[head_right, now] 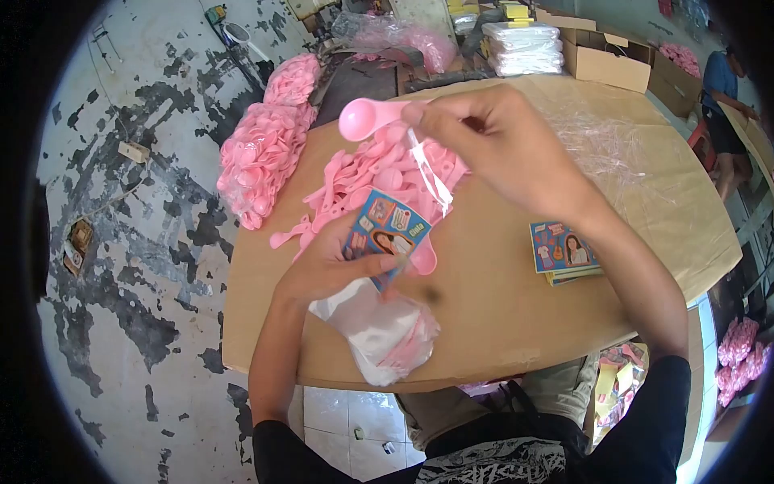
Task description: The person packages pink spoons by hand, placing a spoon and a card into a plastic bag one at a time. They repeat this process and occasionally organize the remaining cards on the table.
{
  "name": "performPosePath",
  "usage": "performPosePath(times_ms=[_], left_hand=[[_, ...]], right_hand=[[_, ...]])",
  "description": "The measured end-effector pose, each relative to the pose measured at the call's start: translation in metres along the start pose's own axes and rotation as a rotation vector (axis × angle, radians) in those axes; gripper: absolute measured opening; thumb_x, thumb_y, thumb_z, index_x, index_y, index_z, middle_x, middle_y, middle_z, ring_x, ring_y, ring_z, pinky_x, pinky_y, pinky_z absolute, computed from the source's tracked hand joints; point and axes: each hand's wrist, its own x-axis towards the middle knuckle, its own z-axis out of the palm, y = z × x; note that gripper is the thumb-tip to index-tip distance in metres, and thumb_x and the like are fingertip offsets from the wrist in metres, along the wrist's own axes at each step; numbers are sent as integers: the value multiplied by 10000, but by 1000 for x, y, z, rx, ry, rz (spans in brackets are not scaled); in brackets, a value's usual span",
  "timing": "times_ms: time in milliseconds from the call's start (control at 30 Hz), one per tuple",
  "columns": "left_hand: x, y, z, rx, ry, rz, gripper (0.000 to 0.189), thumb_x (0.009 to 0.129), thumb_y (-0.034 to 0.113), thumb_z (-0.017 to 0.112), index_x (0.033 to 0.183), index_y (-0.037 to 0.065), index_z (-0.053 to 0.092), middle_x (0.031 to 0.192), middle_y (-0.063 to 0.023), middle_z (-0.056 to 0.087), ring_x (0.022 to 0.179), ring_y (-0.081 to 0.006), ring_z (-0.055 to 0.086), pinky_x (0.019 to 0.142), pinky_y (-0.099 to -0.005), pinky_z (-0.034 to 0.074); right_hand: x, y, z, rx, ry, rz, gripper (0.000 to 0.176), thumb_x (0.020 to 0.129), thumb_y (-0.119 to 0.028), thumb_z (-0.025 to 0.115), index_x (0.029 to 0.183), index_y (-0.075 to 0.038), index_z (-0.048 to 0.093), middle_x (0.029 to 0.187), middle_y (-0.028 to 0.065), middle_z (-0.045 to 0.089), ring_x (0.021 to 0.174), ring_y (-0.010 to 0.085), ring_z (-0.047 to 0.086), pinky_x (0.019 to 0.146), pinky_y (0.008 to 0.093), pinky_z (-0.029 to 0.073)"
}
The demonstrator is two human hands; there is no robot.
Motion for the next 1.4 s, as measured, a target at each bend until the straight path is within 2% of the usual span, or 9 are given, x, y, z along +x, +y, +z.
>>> performPosePath(times_ms=[100, 233, 333, 433, 633, 900, 967, 1100, 1400], left_hand=[[-7, 7, -20, 20, 219, 32, 461, 860, 56, 683, 1259, -3, 461, 995, -87, 633, 801, -152, 650, 635, -298, 574], [5, -4, -15, -294, 307, 566, 1024, 701, 249, 860, 1462, 4, 220, 1235, -169, 564, 1082, -244, 621, 798, -348, 586], [8, -19, 4, -161, 358, 420, 1379, 559, 416, 912, 1514, 110, -35, 1413, -185, 402, 1196, -296, 550, 934, -408, 526], [13, -34, 11, -79, 230, 586, 1229, 699, 319, 848, 1506, 144, -63, 1429, -176, 363, 1178, -284, 560, 834, -390, 574], [2, -8, 5, -418, 390, 182, 645, 916, 428, 599, 1313, -40, 401, 1204, -151, 568, 1091, -239, 615, 698, -235, 600], [4, -31, 10, -506, 304, 599, 559, 911, 152, 611, 1396, 48, 353, 1050, -119, 603, 873, -211, 630, 675, -265, 569], [-5, -63, -11, -618, 129, 549, 569, 881, 88, 629, 1383, 63, 362, 1080, -99, 573, 909, -191, 610, 742, -275, 547], [-2, -40, 3, -323, 588, 409, 450, 836, 14, 661, 1226, 80, 445, 1137, -57, 518, 977, -156, 567, 886, -291, 479], [15, -23, 6, -357, 616, 614, 192, 914, 33, 583, 1079, 75, 495, 1356, -146, 490, 1225, -211, 507, 1083, -384, 405]], right_hand=[[-2, -9, -6, 25, 71, 115, 385, 973, -315, 571, 847, 30, 686, 628, -67, 488, 620, 16, 375, 539, 233, 349], [-21, 11, 11, 129, 110, 235, 453, 989, -348, 533, 744, 14, 655, 599, -47, 525, 620, 7, 460, 572, 204, 405], [-32, 5, 31, 412, 75, 356, 506, 993, -389, 503, 644, -27, 555, 554, -7, 525, 509, 53, 525, 467, 227, 428], [-36, 9, 41, 567, 68, 360, 497, 986, -408, 507, 660, -38, 570, 546, 29, 552, 445, 86, 536, 424, 238, 434], [-31, 21, 29, 492, 124, 391, 484, 984, -396, 514, 678, -27, 578, 546, 32, 550, 445, 83, 531, 434, 238, 448], [-34, 24, 38, 551, 70, 389, 480, 983, -377, 524, 689, -5, 600, 575, 22, 554, 477, 78, 543, 449, 255, 485], [-37, 27, 43, 559, 48, 390, 474, 984, -370, 524, 702, -1, 615, 580, 15, 552, 495, 76, 549, 457, 253, 484], [-40, 24, 46, 565, 3, 394, 450, 988, -363, 521, 785, 11, 668, 573, 8, 548, 520, 68, 554, 480, 245, 482], [-39, 15, 34, 494, -40, 366, 441, 983, -381, 526, 893, 10, 708, 586, 5, 561, 503, 54, 528, 474, 232, 444]])
